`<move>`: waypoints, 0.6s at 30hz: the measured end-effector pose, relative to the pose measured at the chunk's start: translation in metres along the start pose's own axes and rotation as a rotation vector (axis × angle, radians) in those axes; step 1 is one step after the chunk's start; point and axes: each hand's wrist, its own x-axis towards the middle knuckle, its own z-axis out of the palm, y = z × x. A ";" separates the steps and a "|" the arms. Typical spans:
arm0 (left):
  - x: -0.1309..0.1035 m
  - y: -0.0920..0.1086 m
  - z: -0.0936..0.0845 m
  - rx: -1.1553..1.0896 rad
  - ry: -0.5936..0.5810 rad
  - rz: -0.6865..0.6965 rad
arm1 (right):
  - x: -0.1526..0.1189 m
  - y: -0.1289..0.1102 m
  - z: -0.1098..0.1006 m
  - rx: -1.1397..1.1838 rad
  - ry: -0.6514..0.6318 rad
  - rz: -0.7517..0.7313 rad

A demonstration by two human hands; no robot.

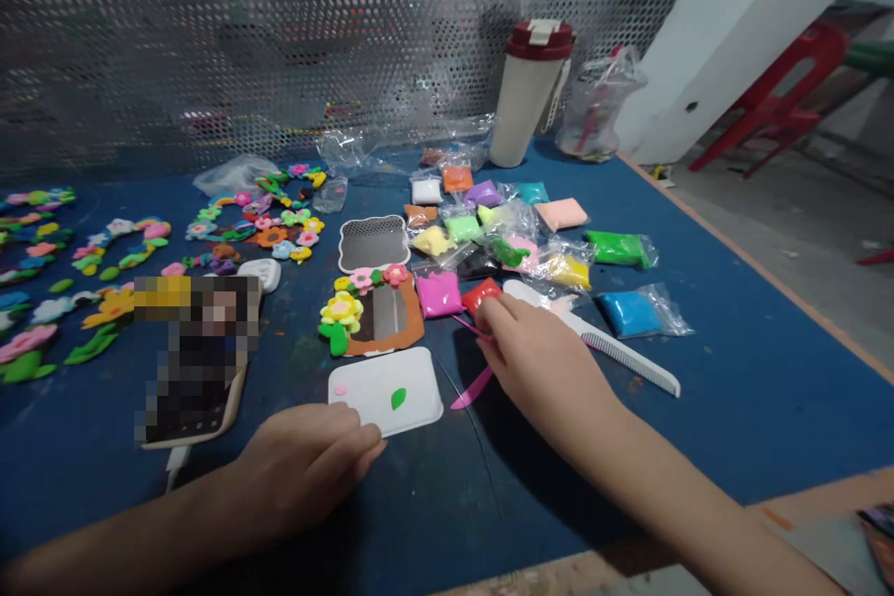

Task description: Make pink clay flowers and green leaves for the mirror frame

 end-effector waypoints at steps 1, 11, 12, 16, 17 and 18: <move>0.000 0.000 0.001 0.010 0.006 0.002 | -0.003 0.003 -0.002 0.066 -0.029 -0.090; 0.005 -0.002 -0.001 -0.062 -0.008 -0.081 | -0.006 0.004 -0.004 0.139 -0.332 -0.261; 0.005 -0.002 -0.001 -0.061 -0.011 -0.082 | -0.004 0.004 -0.004 0.126 -0.357 -0.262; 0.005 -0.002 -0.001 -0.067 -0.011 -0.086 | 0.002 0.006 -0.007 0.045 -0.324 -0.229; 0.005 -0.002 -0.001 -0.069 -0.004 -0.086 | 0.003 0.006 -0.008 0.036 -0.296 -0.209; 0.005 -0.001 -0.001 -0.071 0.004 -0.085 | 0.004 0.006 -0.010 0.037 -0.275 -0.187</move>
